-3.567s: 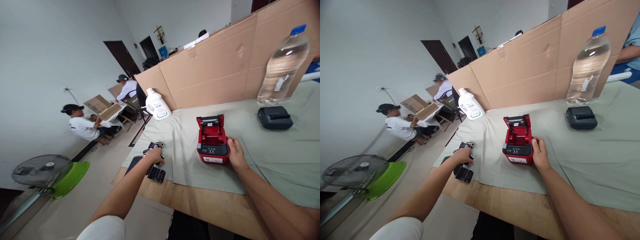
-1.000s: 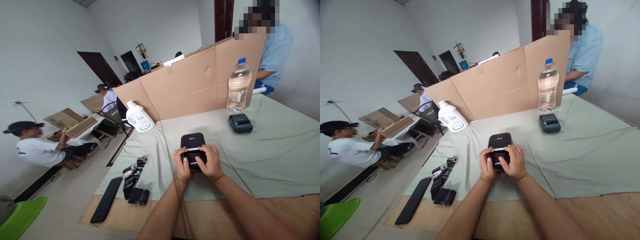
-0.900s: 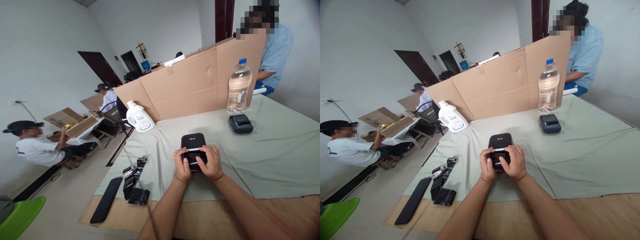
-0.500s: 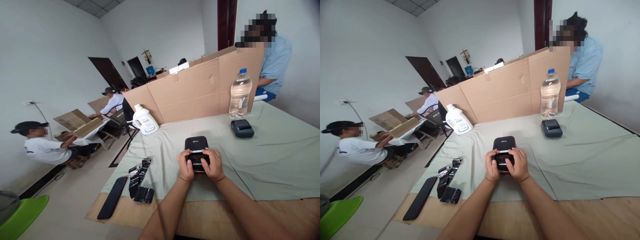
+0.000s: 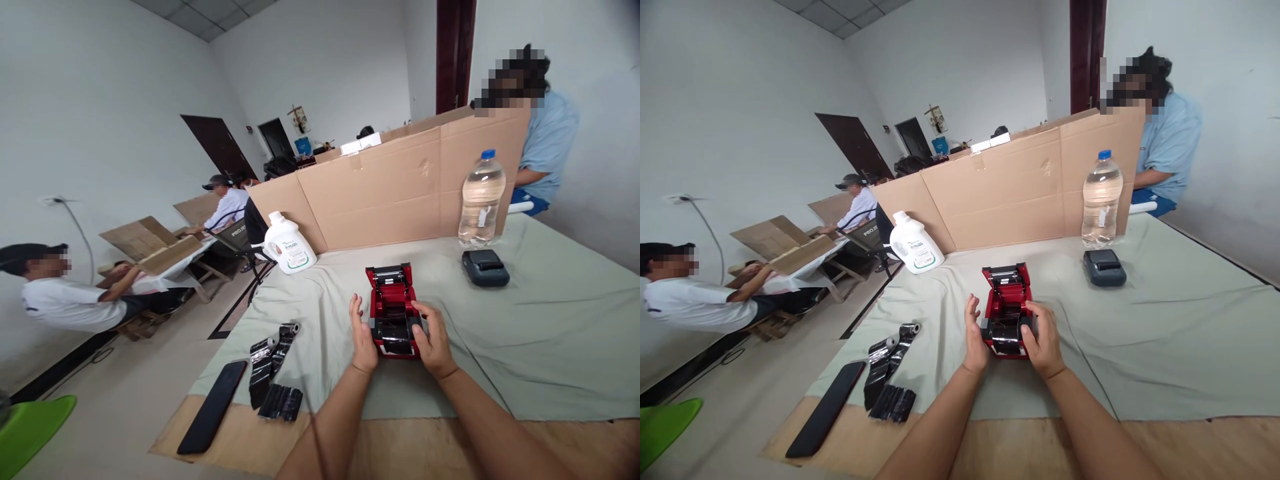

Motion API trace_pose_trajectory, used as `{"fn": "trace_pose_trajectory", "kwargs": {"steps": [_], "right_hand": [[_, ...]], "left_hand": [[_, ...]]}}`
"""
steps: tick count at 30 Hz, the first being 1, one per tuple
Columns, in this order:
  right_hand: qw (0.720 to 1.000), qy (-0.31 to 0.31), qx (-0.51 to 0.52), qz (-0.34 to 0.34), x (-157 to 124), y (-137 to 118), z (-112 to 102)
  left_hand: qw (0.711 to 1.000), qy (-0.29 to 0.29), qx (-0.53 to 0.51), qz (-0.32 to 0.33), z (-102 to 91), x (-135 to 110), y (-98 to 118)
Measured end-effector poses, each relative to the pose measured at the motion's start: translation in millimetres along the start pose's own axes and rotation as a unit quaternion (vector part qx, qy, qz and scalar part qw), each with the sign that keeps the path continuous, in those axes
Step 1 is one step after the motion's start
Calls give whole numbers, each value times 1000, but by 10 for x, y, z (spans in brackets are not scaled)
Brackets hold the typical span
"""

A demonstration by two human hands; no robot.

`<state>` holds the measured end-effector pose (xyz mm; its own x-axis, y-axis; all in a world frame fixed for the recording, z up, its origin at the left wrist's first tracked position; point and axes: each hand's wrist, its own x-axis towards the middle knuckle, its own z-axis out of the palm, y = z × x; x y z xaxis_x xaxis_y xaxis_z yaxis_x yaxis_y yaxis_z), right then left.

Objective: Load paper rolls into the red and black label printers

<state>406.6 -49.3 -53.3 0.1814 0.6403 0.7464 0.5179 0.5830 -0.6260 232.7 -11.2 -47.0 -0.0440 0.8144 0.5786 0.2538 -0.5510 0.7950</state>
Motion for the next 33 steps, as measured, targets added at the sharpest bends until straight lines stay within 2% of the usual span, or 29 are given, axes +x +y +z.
{"fn": "trace_pose_trajectory", "kwargs": {"steps": [4, 6, 8, 11, 15, 17, 20, 26, 30, 33], "right_hand": [[1000, 9, -3, -5, 5, -25, 17], [999, 33, -33, -14, 9, -43, 17], [995, 64, -76, -26, 15, -65, 7], [990, 76, -105, -50, 28, -99, -14], [992, -3, -86, -96, 49, -117, -13], [990, -20, -85, -106, 57, -112, 2], [988, -4, -110, -104, 67, -101, 30], [985, 19, -131, -111, 85, -93, 70], [993, 13, -73, -96, 45, -95, 60], [998, 7, -15, -53, -4, -51, 58]], "left_hand": [[994, -53, -25, -89, 63, 602, 65], [990, -83, -55, -98, 105, 829, 67], [990, -88, -75, -86, 117, 895, 70], [993, -88, -55, -57, 42, 716, 96], [996, -92, -5, 11, -87, 334, 149], [996, -74, -5, 43, -84, 205, 163], [996, -40, -28, 69, -9, 106, 155], [998, 3, -34, 57, 65, 69, 131], [997, -19, -55, 55, 37, 29, 119], [997, -18, -65, 26, 14, -36, 65]]}}
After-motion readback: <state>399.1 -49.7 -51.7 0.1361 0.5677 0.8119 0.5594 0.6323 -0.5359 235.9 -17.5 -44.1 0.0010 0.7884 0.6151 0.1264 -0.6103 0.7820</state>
